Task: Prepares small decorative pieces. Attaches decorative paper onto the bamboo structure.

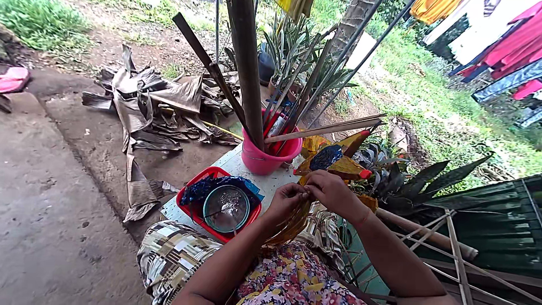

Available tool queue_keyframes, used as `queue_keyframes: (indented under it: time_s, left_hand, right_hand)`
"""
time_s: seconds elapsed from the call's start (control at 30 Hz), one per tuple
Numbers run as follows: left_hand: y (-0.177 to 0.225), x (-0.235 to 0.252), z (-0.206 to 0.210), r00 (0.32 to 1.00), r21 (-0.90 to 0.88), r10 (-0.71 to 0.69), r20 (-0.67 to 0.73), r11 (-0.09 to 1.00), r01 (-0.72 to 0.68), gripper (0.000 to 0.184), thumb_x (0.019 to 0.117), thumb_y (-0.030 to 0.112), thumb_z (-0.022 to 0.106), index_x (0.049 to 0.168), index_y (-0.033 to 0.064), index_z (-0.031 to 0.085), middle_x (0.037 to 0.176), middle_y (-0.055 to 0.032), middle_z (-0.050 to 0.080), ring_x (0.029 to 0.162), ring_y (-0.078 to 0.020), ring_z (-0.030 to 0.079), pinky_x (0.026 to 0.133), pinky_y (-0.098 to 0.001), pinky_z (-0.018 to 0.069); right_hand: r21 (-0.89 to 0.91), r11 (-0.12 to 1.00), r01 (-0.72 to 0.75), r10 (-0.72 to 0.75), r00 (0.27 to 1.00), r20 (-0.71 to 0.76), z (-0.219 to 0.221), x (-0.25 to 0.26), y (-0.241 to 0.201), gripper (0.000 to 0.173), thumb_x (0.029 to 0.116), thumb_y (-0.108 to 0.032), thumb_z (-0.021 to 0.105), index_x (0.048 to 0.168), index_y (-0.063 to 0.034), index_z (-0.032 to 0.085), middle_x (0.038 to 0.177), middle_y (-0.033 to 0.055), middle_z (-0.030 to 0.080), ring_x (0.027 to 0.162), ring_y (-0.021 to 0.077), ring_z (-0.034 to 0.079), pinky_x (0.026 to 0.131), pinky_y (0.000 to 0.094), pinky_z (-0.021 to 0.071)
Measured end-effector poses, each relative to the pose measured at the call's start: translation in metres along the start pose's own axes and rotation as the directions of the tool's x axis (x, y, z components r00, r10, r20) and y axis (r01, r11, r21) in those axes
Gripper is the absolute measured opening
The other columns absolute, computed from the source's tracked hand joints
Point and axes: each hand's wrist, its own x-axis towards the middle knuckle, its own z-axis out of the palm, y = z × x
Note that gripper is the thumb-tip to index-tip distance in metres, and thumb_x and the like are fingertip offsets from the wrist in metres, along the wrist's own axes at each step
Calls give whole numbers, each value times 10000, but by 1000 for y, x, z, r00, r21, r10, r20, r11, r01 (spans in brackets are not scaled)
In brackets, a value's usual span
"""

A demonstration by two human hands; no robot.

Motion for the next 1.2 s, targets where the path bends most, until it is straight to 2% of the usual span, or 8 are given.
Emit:
queue_keyframes:
  time_s: [0.3,0.53,0.63,0.73,0.8,0.87,1.0,1.2]
  left_hand:
    - [5,8,-17,946,-246,-295,135,915,321,163,988,2,573,897,132,609,831,13,708,735,-59,658,732,-251,548]
    - [8,11,-18,909,-234,-385,160,880,414,216,932,-58,589,816,117,638,925,-40,748,849,-108,711,835,-300,576]
    - [7,9,-14,968,-79,-246,49,965,249,177,862,-100,674,819,71,690,937,-30,760,913,-114,717,881,-322,579]
    - [2,4,-12,992,267,115,49,956,-124,86,861,-77,725,917,-12,733,994,-58,758,927,-115,725,871,-312,604]
    - [-1,2,-10,908,525,382,171,744,-412,41,881,-55,707,911,-56,734,1000,-130,747,934,-131,731,852,-276,610]
    - [-5,2,-10,797,652,546,259,510,-561,22,880,-39,703,879,-38,725,982,-162,748,938,-166,736,842,-264,600]
    - [-12,5,-12,644,696,691,327,284,-659,51,897,-9,693,847,-13,688,957,-178,743,901,-209,739,817,-277,602]
    - [-13,7,-15,572,695,759,311,229,-681,78,916,-8,692,841,-16,670,949,-175,739,902,-199,740,819,-262,600]
  right_hand:
    - [97,995,-16,9,998,67,6,-16,10,241,1034,-234,587,1014,-46,737,1223,98,676,1033,132,675,912,283,565]
    - [75,993,92,-102,984,146,3,-22,18,221,1016,-207,609,999,-37,750,1188,103,699,1220,208,615,1078,339,478]
    - [63,994,87,-96,985,144,0,-20,20,232,996,-225,594,1019,-43,736,1072,79,733,1128,185,660,1030,340,507]
    - [27,998,63,-66,987,146,-7,-14,19,219,989,-119,539,1051,-29,729,1006,101,727,1011,192,692,928,336,561]
    - [-20,996,84,-79,984,157,-11,-7,18,219,981,-39,532,1045,-31,741,993,105,734,1002,228,695,925,362,556]
    - [-41,995,86,-76,978,194,-15,-1,15,212,989,-33,558,1069,-38,755,1016,98,740,1036,241,691,964,378,541]
    - [-66,989,132,-106,949,298,-16,11,13,195,983,-37,605,1097,-28,763,1079,122,725,1084,288,659,1008,425,497]
    - [-40,998,57,-38,927,374,-22,22,9,210,1003,-96,613,1162,-52,743,1081,123,689,1075,287,628,966,431,503]
